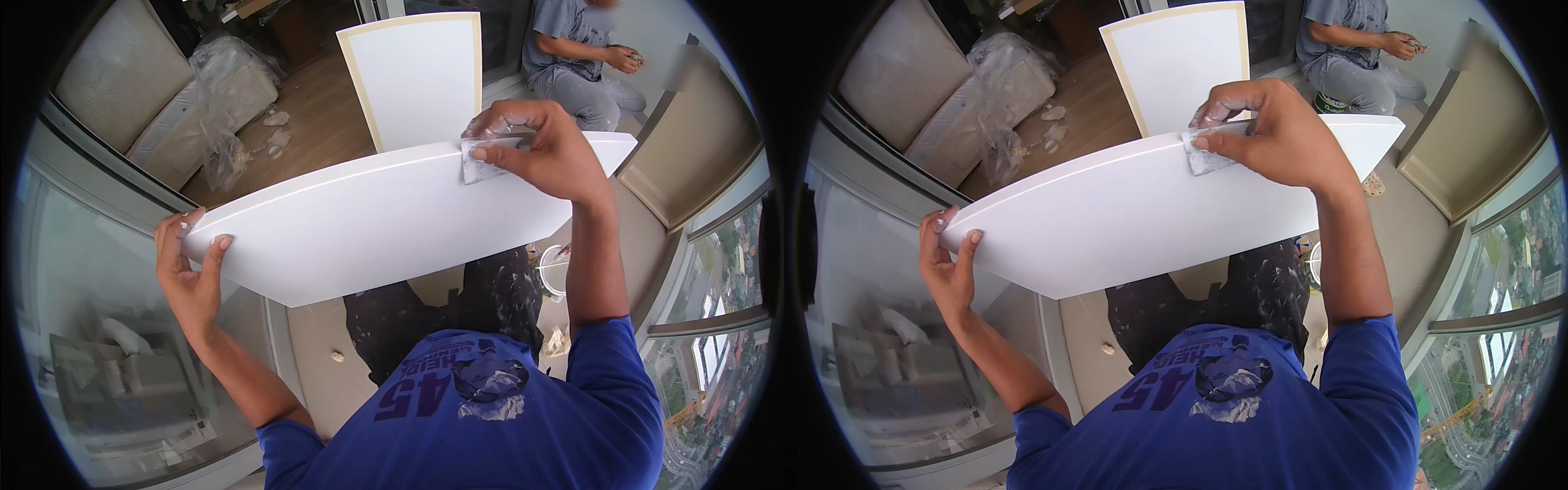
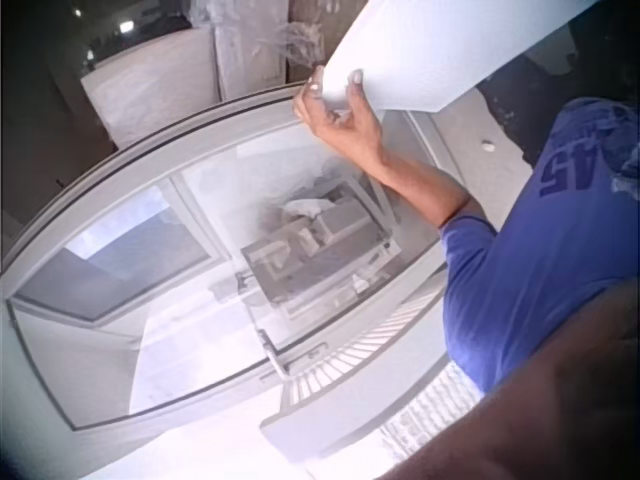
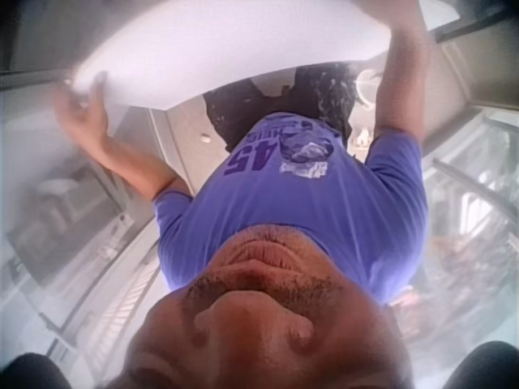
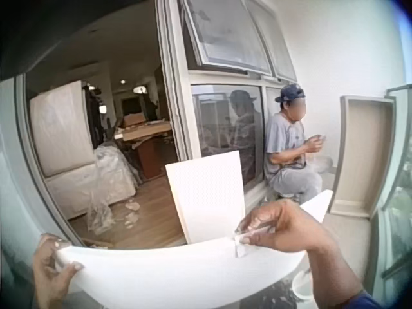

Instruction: The person sands the edges and surface of a white furniture panel using a small piece of sandpaper by hand. The person rotates and turns the panel to reach different sides while sitting on a balcony floor.

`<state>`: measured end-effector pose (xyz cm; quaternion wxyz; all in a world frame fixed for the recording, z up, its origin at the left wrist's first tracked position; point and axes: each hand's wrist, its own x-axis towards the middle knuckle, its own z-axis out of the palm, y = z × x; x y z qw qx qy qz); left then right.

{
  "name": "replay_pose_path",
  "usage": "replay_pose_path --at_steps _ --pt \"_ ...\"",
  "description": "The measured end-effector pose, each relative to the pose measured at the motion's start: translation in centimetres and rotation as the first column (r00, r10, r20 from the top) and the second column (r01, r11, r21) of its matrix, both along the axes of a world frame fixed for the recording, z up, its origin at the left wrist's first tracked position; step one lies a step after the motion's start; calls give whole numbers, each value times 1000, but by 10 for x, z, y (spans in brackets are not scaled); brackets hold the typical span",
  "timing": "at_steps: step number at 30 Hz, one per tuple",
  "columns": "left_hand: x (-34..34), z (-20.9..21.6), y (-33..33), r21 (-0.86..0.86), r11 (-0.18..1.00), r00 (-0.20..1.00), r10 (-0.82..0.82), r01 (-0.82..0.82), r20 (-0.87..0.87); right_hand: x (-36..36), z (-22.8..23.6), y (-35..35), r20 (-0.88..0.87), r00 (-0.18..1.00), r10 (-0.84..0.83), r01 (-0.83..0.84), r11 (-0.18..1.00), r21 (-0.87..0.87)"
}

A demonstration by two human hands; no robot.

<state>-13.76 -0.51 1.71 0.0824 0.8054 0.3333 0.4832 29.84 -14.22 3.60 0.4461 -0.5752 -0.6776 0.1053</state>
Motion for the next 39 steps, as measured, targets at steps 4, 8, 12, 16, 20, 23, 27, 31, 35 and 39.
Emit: replay_pose_path --at_steps 4,8,12,16,20,23,27,31,35,39 --pt "8 1 2 -50 999 1000 3 -4 -7 -62 8 31 96 991 96 -108 986 127" --pt "3 0 4 -45 999 999 -9 8 -39 -84 4 40 181 980 85 -123 971 206" --pt "-5 -1 4 -45 999 999 6 -8 -40 -41 3 24 71 994 78 -83 993 82" --pt "-6 -1 -1 -46 998 999 36 -37 -11 51 -11 -10 130 979 -155 154 988 16" --pt "-8 -2 9 -22 1000 1000 8 -7 9 94 -7 -42 -8 922 -387 381 902 202" --pt "-2 0 6 -13 1000 1000 5 -4 29 59 -2 -37 149 878 -456 356 827 434" --pt "4 3 1 -3 1000 1000 30 -30 -4 5 -24 -22 400 877 -267 107 919 379" --pt "5 5 -3 -11 999 999 50 -50 -19 -41 -26 3 415 882 -222 17 895 445" --pt "6 7 -1 -35 999 998 40 -42 -40 -111 -15 42 407 907 -110 -113 866 487" --pt "6 6 0 -39 999 999 27 -28 -22 -174 -9 75 456 889 -40 -202 860 468"
